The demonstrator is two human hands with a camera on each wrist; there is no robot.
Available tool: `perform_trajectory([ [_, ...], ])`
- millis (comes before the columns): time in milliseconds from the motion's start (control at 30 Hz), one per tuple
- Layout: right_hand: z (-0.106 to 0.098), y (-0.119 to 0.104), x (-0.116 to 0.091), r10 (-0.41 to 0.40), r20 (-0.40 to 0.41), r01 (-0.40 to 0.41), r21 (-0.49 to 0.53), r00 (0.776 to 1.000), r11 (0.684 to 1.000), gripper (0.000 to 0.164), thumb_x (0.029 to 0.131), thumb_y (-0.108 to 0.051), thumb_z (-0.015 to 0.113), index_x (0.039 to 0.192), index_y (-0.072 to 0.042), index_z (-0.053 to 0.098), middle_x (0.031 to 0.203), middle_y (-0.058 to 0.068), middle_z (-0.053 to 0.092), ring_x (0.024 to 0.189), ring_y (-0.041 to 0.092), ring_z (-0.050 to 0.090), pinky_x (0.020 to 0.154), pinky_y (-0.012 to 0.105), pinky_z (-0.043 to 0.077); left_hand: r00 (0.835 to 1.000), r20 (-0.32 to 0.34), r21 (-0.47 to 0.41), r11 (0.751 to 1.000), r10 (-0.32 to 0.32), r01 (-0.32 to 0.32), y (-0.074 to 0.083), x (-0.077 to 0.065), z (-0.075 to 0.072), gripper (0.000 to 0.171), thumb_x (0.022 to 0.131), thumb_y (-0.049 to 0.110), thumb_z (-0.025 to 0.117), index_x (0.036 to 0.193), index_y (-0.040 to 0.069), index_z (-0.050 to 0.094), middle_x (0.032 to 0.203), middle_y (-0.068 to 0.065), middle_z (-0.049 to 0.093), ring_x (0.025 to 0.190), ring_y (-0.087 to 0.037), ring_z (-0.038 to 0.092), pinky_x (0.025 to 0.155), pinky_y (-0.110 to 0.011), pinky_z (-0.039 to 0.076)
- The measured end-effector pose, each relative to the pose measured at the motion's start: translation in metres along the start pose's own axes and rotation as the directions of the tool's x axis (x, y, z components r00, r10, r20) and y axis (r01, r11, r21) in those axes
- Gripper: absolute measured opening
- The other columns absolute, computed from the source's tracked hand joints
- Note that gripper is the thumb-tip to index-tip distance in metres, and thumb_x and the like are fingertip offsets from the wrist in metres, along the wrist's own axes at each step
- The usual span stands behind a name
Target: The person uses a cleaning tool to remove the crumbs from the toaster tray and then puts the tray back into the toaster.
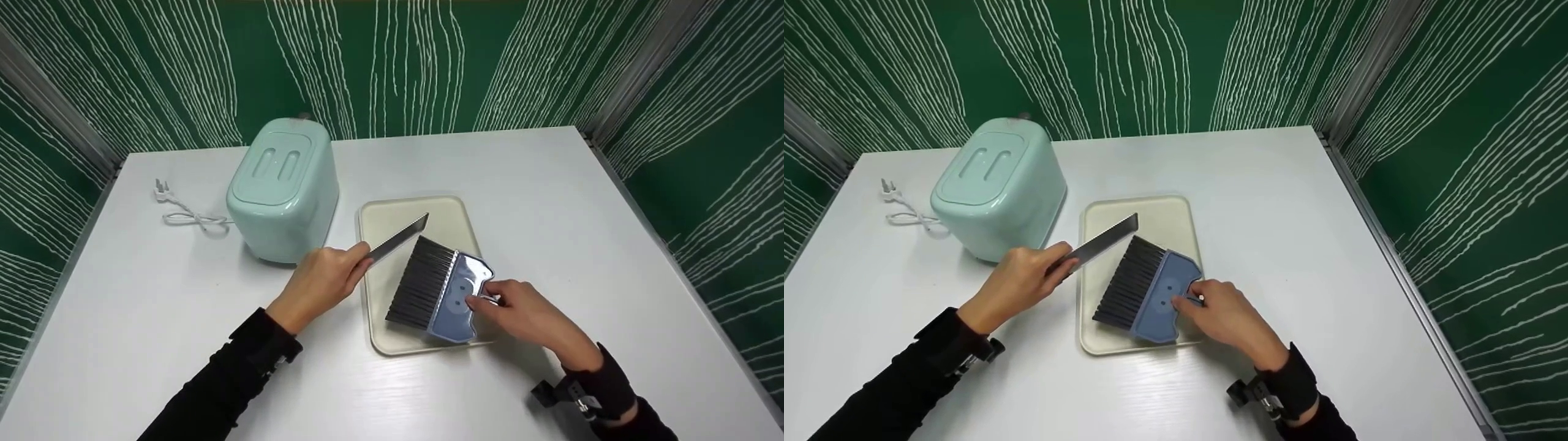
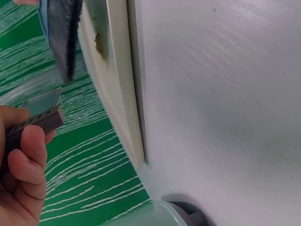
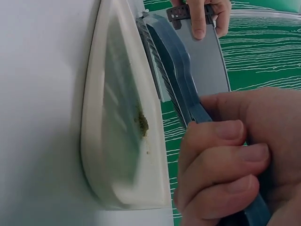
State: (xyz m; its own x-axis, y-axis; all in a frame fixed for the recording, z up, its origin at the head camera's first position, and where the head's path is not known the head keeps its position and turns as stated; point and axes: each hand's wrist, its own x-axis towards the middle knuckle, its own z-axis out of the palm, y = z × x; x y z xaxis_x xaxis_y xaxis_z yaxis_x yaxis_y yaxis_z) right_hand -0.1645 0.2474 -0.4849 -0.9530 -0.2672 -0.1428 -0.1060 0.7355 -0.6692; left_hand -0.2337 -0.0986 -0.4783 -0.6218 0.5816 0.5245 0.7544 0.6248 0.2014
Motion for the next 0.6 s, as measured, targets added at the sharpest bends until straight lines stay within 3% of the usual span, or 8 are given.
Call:
perform_trajectory([
  [233,0.0,-0.004,0.002,-0.022,0.033,0.022,0.02,0.999,1.0,0.031,0.105,-0.035,0.067,0.081,-0.014,0.064,0.066,-0.009,0.044,0.059,0.006,0.043,0.056,0.023,0.038,0.999,-0.023,0.046,0.999,0.031,-0.029,0.0,-0.001,0.002,0.02,0.104,0.016,0.07,0.089,0.011,0.058,0.053,0.007,0.037,0.046,-0.01,0.046,0.043,-0.031,0.036],
  [600,-0.006,0.006,0.008,0.07,-0.016,-0.069,0.061,0.997,0.996,0.03,0.106,-0.036,0.064,0.09,-0.012,0.068,0.069,-0.007,0.05,0.062,0.009,0.048,0.057,0.025,0.041,0.997,-0.042,0.06,0.997,0.058,-0.055,0.0,-0.002,0.004,0.022,0.104,0.017,0.071,0.087,0.011,0.058,0.052,0.008,0.036,0.045,-0.01,0.045,0.044,-0.028,0.029],
])
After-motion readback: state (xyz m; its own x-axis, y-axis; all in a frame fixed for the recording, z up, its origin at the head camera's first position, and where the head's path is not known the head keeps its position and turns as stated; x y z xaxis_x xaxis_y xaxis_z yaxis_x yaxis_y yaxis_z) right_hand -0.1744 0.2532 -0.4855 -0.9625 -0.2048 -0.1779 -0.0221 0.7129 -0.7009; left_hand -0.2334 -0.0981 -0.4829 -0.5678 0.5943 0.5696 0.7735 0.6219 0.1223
